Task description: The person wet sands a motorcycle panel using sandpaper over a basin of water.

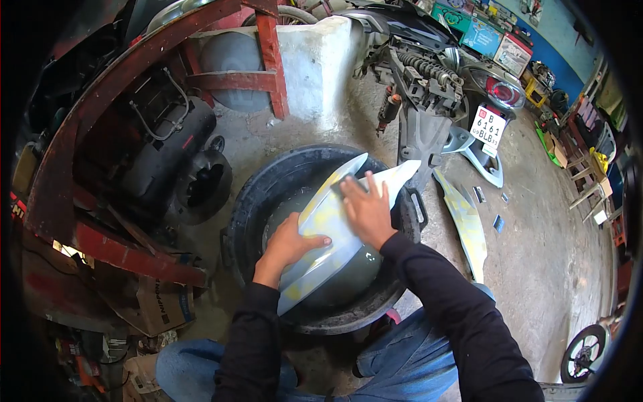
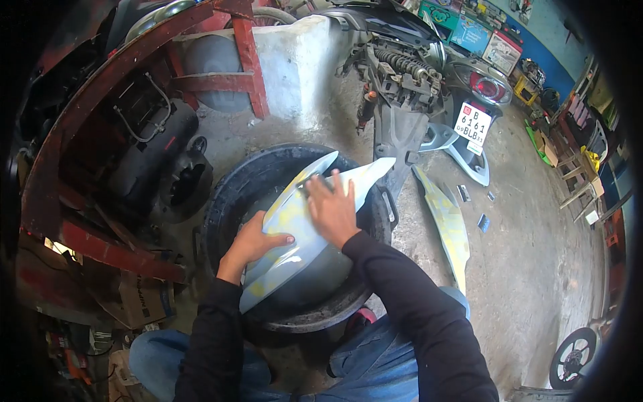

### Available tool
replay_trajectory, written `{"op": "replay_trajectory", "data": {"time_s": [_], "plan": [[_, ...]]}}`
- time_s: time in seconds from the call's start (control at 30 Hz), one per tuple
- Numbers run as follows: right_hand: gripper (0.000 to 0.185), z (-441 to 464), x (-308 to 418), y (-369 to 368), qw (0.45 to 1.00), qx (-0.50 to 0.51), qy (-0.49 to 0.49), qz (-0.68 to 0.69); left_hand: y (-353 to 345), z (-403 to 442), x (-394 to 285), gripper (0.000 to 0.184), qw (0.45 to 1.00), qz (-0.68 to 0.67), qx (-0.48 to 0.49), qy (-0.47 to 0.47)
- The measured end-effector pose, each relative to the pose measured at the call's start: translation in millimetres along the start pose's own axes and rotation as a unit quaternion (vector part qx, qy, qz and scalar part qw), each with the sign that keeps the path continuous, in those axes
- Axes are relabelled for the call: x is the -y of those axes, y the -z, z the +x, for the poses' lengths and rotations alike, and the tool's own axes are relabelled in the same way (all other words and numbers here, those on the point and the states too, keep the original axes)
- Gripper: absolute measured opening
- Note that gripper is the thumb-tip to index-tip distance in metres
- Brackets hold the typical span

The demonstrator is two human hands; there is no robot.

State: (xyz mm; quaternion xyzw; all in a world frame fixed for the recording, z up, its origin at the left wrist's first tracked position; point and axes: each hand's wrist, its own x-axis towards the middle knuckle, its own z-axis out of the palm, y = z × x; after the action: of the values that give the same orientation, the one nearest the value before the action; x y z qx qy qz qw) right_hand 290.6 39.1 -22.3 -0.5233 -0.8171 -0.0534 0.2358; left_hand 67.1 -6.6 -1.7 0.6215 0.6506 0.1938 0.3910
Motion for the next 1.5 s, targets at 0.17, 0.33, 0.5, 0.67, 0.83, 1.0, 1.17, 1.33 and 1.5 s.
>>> {"op": "replay_trajectory", "data": {"time_s": [0.17,0.33,0.5,0.67,0.83,1.0,1.17,1.33,1.5], "plan": [[0.043,-31.1,29.0,8.1,0.984,0.056,0.126,0.114,-2.2,0.9,4.0,0.079,0.999,0.012,-0.033,-0.040],[0.044,-12.3,5.0,-3.5,0.998,0.001,-0.058,0.016,-0.8,-5.3,-5.1,0.084,1.000,0.013,-0.010,0.005],[0.042,-20.2,8.5,-0.7,0.996,0.026,0.002,0.082,-3.3,1.9,3.9,0.077,0.999,0.004,-0.021,-0.028],[0.043,-33.0,12.4,1.5,0.992,0.068,0.017,0.106,0.4,-1.0,2.5,0.079,1.000,0.002,-0.006,-0.003],[0.043,-3.8,-15.9,-0.7,0.991,0.043,-0.110,0.056,0.6,-0.3,-1.0,0.081,1.000,0.008,-0.004,0.001],[0.043,-26.5,1.9,-1.6,0.994,0.061,0.002,0.095,3.4,3.3,7.9,0.079,0.999,-0.043,0.001,-0.015],[0.043,-29.3,3.7,-1.8,0.994,0.044,-0.047,0.090,4.0,0.1,-2.8,0.078,1.000,-0.004,0.010,0.000],[0.043,-13.2,-14.5,4.1,0.993,0.062,-0.063,0.076,3.4,4.5,3.0,0.081,1.000,-0.016,0.017,0.007],[0.043,-42.8,13.8,10.5,0.990,0.069,0.028,0.119,7.2,3.4,-0.9,0.082,1.000,-0.018,0.019,0.013]]}}
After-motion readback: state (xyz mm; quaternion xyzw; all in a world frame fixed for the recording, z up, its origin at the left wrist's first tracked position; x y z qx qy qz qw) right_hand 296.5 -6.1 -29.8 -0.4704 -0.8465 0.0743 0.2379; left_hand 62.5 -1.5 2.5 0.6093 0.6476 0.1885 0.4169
